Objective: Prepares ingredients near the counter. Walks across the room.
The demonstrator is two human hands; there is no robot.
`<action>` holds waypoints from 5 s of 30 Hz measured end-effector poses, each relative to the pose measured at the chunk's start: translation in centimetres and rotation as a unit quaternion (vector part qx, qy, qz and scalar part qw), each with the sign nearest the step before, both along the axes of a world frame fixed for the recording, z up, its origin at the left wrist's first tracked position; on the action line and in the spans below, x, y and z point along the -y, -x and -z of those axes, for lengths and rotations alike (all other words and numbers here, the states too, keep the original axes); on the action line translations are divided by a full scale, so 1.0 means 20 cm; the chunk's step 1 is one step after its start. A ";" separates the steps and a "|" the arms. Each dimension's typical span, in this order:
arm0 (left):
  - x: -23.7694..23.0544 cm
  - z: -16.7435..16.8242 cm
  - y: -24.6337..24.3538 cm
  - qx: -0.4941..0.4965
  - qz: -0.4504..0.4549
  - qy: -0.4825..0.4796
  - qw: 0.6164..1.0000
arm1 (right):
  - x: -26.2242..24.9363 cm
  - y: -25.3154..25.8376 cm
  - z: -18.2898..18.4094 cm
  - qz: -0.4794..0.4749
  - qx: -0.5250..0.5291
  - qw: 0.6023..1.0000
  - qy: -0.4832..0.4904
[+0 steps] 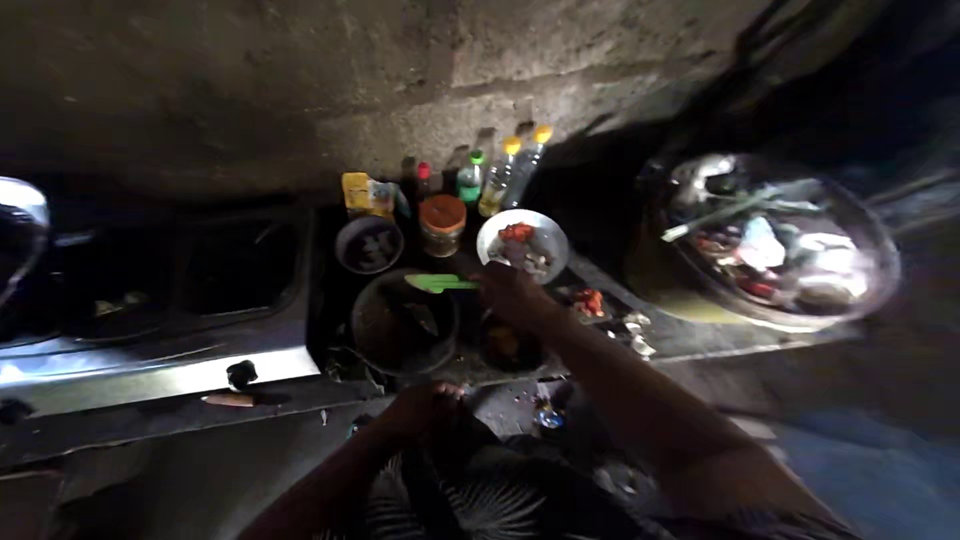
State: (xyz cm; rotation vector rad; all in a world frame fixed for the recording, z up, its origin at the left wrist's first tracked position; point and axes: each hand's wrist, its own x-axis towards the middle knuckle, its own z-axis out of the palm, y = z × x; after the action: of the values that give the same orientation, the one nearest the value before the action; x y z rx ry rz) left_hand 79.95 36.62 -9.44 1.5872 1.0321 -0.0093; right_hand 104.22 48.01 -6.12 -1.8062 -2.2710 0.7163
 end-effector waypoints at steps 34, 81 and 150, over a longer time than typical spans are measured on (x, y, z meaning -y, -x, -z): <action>-0.14 0.26 -0.58 0.129 -0.306 0.255 0.908 | 0.63 -0.21 -0.06 0.214 0.193 0.922 0.258; -0.04 0.13 -0.18 0.182 -0.211 0.268 0.922 | 0.94 0.24 -0.21 0.330 0.172 0.897 0.237; -0.09 0.19 -0.22 0.167 -0.206 0.277 0.924 | 0.89 0.24 -0.16 0.341 0.183 0.888 0.246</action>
State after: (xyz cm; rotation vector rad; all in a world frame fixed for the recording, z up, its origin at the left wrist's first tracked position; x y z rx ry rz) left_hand 84.38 38.43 -13.25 0.8058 0.9649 0.2310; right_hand 99.35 30.18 -2.91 -2.9554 -1.4579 0.9059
